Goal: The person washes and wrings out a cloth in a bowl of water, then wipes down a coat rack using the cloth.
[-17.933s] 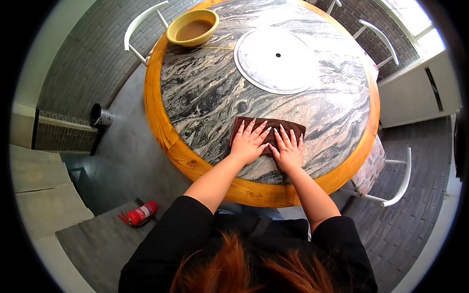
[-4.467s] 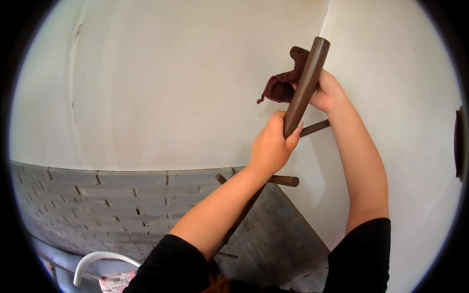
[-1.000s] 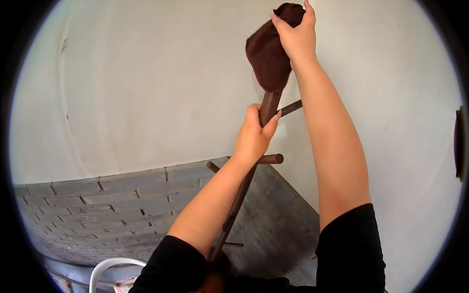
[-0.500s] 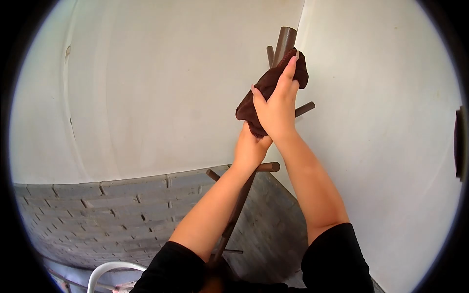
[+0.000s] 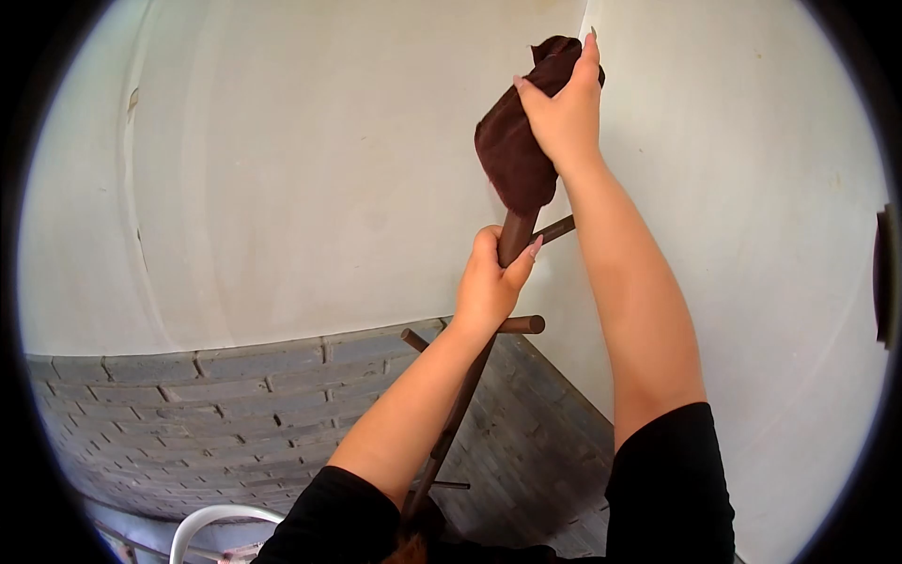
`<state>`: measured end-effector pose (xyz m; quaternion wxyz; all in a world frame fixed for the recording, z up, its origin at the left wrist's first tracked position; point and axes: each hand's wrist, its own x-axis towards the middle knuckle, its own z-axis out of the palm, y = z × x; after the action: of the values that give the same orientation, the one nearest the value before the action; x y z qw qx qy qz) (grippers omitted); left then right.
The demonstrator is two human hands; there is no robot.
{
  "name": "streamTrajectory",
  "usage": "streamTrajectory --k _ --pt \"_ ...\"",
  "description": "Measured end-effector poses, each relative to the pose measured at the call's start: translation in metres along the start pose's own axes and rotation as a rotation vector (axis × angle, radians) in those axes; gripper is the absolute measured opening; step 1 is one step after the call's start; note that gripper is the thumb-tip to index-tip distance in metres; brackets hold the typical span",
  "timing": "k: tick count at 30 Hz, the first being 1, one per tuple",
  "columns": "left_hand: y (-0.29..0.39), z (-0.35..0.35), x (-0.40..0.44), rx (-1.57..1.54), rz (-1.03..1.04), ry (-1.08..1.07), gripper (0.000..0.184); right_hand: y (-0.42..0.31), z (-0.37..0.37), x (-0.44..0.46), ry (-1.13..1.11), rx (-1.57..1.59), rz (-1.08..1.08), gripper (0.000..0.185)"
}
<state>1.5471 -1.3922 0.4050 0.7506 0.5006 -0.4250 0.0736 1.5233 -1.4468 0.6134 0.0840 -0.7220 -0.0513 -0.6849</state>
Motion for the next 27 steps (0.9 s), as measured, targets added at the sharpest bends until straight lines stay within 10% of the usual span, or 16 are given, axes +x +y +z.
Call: streamTrajectory --k 3,8,17,21,27 --pt "0.01 -0.004 -0.003 0.047 -0.039 -0.002 0.038 -0.001 -0.004 0.016 -0.054 0.379 0.234 0.112" --pt "-0.005 -0.003 0.002 -0.001 -0.003 0.004 0.041 -0.007 -0.013 0.015 -0.296 0.888 0.595 0.042" --pt "0.037 -0.034 0.046 -0.07 0.05 -0.257 0.06 0.007 -0.004 -0.005 -0.147 0.852 0.416 0.038" --pt "0.102 -0.059 0.088 -0.253 -0.036 0.145 0.067 0.019 0.011 -0.046 0.008 0.437 0.301 0.086" --pt "0.127 -0.033 0.085 0.408 0.359 -0.067 0.091 0.003 0.008 -0.096 0.011 0.172 0.074 0.086"
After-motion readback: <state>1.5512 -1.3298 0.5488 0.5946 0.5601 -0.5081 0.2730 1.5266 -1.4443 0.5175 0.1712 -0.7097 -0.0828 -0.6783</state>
